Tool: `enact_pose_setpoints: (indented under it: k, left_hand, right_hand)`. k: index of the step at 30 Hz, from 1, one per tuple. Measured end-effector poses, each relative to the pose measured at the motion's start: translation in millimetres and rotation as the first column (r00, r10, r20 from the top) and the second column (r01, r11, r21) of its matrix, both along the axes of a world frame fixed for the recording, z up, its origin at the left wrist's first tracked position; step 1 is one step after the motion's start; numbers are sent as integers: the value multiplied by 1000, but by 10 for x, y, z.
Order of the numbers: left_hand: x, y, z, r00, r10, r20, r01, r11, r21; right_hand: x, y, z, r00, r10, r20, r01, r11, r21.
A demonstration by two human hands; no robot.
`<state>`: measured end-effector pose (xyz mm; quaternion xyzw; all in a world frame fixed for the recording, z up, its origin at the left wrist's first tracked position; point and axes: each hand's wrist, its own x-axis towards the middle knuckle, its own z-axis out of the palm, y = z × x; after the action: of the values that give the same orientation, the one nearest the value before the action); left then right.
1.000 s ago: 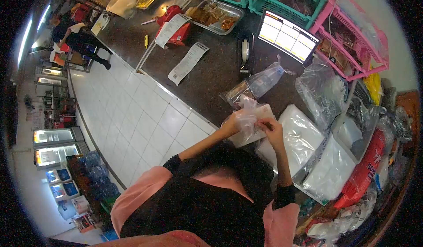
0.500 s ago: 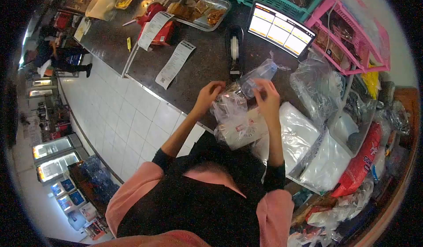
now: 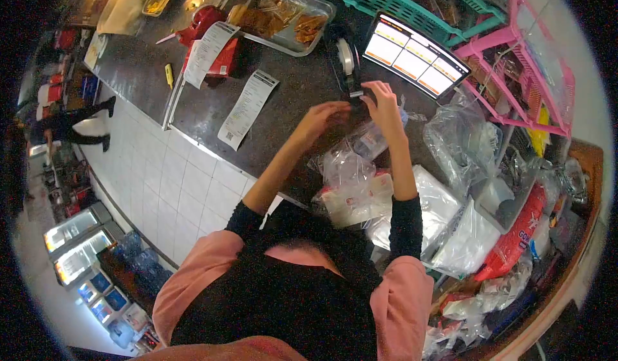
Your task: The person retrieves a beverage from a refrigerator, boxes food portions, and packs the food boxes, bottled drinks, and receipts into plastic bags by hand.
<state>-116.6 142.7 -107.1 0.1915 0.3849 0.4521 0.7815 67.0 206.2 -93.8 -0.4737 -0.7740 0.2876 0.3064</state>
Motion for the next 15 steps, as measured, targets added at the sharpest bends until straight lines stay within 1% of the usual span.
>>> enact_pose_setpoints:
  k: [1, 2, 3, 4, 5, 6, 7, 8, 9, 10, 11, 12, 14, 15]
  left_hand:
    - [-145, 41, 95, 960, -26, -279, 63, 990, 123]
    - [-308, 57, 168, 844, -14, -536, 160, 961, 227]
    - [-509, 42, 166, 694, 79, -716, 179, 944, 277]
    - [-726, 18, 118, 506, 183, -843, 210, 922, 326]
    - [-917, -21, -9, 302, 303, -904, 182, 912, 367]
    - [-1101, -60, -144, 81, 406, -910, 162, 896, 414]
    - [-1304, -61, -199, -42, 475, -879, 227, 861, 454]
    - [-1480, -64, -255, -160, 542, -825, 293, 824, 485]
    - [-1621, -96, -394, -146, 544, -826, 306, 819, 485]
    - [-1752, -106, -554, -212, 532, -820, 274, 838, 473]
    - [-1825, -90, -637, -280, 517, -809, 233, 854, 465]
    - [-1863, -104, -622, -273, 519, -810, 239, 852, 465]
    - [-1903, -101, -544, -262, 250, -932, 144, 965, 218]
    - [-1894, -97, -421, -152, 247, -957, 171, 960, 221]
  right_hand:
    - [-15, 62, 12, 1000, -13, 6, 13, 1000, 0]
    - [-47, 98, 34, 999, 13, 40, -9, 993, -116]
    - [-87, 137, 64, 997, 37, 69, -20, 973, -229]
    - [-121, 187, 92, 994, 60, 94, -25, 940, -340]
    - [-198, 252, -2, 994, 35, 103, 2, 940, -340]
    - [-309, 324, -186, 989, -122, 89, 149, 875, -461]
    - [-354, 357, -267, 957, -276, 91, 277, 774, -569]
    - [-338, 328, -221, 950, -296, 97, 297, 770, -564]
    - [-327, 270, -132, 926, -366, -90, 271, 812, -517]
    - [-309, 216, 4, 868, -410, -280, 256, 853, -456]
    - [-261, 34, 398, 907, -410, -92, 333, 835, -438]
    - [-234, -138, 411, 904, -418, -90, 341, 832, -439]
    - [-187, -394, 267, 918, -393, -43, 329, 821, -467]
    - [-222, -440, -27, 893, -448, 41, 410, 774, -482]
